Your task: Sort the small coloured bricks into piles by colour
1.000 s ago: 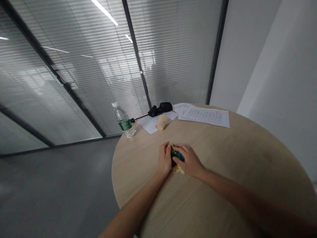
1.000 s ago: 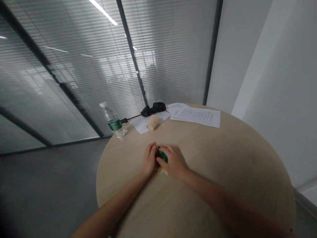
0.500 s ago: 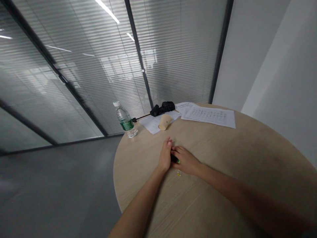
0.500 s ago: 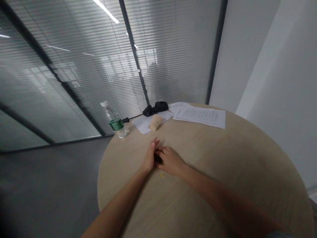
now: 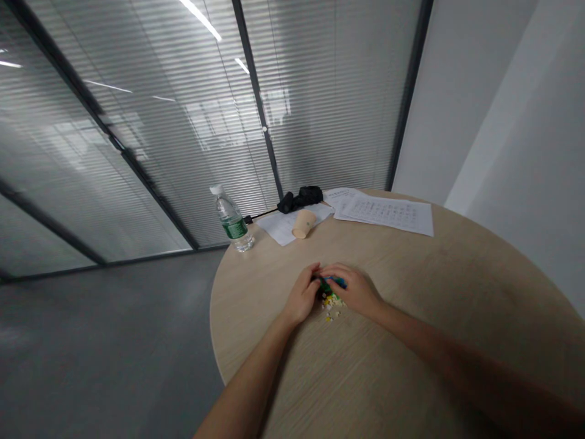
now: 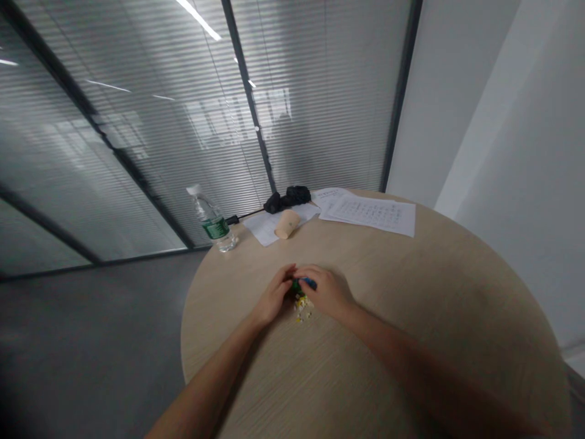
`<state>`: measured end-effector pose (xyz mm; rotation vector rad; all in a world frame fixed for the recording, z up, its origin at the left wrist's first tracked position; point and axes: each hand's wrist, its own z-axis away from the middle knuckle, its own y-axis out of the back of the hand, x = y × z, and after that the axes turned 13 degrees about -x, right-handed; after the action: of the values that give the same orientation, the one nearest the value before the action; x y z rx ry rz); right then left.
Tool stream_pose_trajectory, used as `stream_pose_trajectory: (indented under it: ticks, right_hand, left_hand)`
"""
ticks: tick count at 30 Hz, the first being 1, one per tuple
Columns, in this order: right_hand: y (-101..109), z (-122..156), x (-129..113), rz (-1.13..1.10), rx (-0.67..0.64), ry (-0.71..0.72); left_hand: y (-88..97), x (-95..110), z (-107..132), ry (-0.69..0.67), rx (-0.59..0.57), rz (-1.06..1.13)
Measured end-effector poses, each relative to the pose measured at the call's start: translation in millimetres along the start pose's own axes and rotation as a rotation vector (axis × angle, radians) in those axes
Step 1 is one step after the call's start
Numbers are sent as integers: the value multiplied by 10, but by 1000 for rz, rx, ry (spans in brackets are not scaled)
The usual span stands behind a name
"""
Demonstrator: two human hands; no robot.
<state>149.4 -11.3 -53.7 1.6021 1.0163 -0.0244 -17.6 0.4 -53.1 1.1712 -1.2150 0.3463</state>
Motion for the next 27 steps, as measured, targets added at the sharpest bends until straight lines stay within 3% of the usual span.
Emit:
stream_pose_trajectory:
  ticks: [5, 9, 15, 21, 27]
  right_hand:
    - [4, 264, 79, 78, -88, 4]
    - [-75, 312, 76, 181, -185, 34]
    - [-155, 169, 17, 127, -88, -34]
    - [-171, 9, -29, -16, -8, -90]
    - [-69, 111, -113, -131, -16, -78]
  left_hand:
    - [71, 19, 124, -107, -290, -345]
    - [43, 21, 130, -143, -343, -419]
    - [-70, 18, 100, -156, -221, -437]
    - [-175, 70, 63, -30, 43, -346]
    - [-126, 24, 18, 31, 211, 36]
